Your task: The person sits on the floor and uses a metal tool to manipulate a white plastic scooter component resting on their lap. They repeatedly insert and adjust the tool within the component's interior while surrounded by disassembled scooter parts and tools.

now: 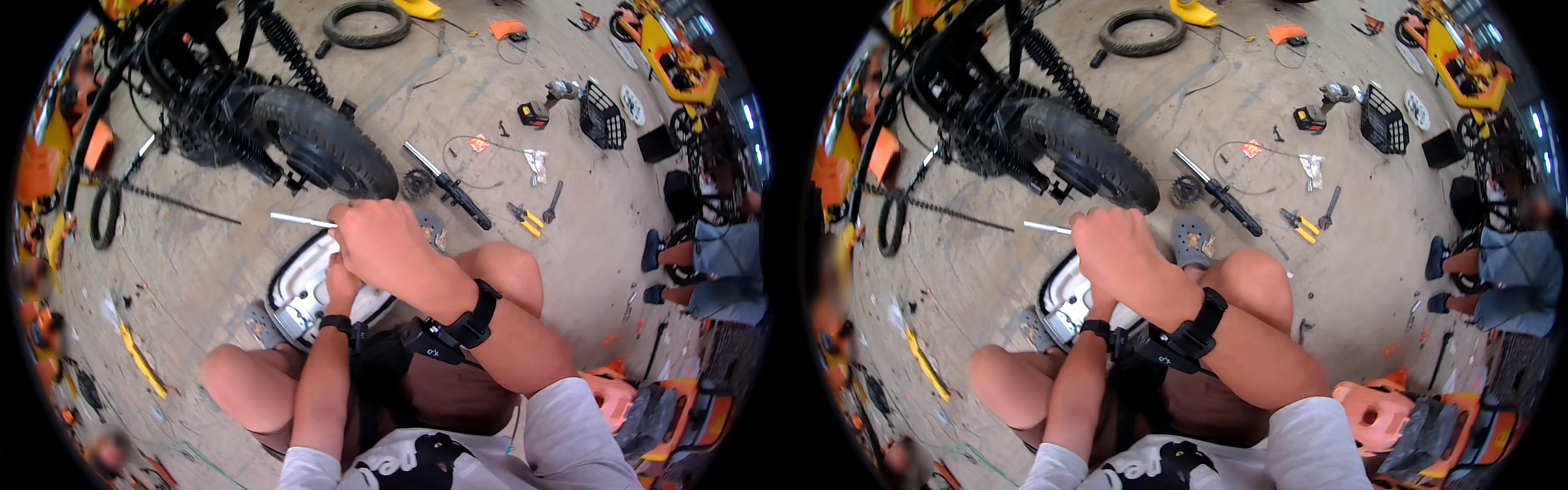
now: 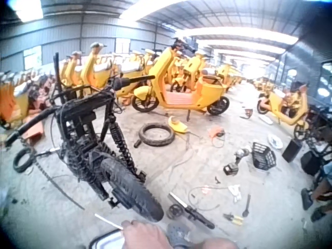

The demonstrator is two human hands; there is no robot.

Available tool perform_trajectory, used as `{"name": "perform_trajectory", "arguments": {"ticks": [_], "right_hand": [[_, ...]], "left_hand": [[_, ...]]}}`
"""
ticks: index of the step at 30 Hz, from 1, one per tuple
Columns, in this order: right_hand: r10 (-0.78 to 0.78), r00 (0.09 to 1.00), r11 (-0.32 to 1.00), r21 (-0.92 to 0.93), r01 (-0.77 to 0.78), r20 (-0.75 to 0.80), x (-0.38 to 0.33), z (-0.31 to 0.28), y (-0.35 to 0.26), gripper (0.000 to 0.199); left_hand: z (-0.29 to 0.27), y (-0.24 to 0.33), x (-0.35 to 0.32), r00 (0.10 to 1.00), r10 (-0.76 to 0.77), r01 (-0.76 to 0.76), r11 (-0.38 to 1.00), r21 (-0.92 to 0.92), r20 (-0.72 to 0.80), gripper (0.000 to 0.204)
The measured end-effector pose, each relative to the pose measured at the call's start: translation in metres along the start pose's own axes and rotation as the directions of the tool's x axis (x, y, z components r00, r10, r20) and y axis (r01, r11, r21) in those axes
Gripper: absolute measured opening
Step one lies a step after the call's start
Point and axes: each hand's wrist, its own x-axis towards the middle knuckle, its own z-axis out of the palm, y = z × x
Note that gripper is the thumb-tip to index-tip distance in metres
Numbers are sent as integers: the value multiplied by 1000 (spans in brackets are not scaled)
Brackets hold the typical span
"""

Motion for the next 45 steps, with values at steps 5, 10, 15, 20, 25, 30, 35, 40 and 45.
{"name": "perform_trajectory", "arguments": {"ticks": [5,10,15,20,25,30,35,40,45], "right_hand": [[-94,995,995,-18,94,-15,0,3,-2,10],[-38,996,997,-61,43,79,1,5,-5,18],[-10,985,991,-126,33,174,-6,13,-4,19],[71,980,992,-113,-50,188,-14,14,-6,20],[129,980,989,-87,-117,151,-7,10,-9,20],[28,993,995,-101,-17,113,-1,12,-13,22],[31,990,997,-75,-21,134,0,16,-19,18],[-36,987,990,-126,56,158,2,8,-33,18],[-31,948,977,-192,96,317,10,-4,-41,17]], "left_hand": [[-56,10,-20,922,-94,1,971,240,377,33],[-153,79,-22,872,108,-311,875,371,477,23],[-263,134,-44,914,334,-373,915,155,232,16],[-309,132,-66,957,284,-286,889,359,59,20],[-304,116,-80,945,274,-326,851,411,181,28],[-297,120,-85,913,333,-405,807,429,235,28],[-304,132,-79,888,423,-458,793,401,178,17],[-308,137,-74,875,471,-477,805,352,110,12],[-306,137,-74,864,485,-500,795,343,135,25]]}}
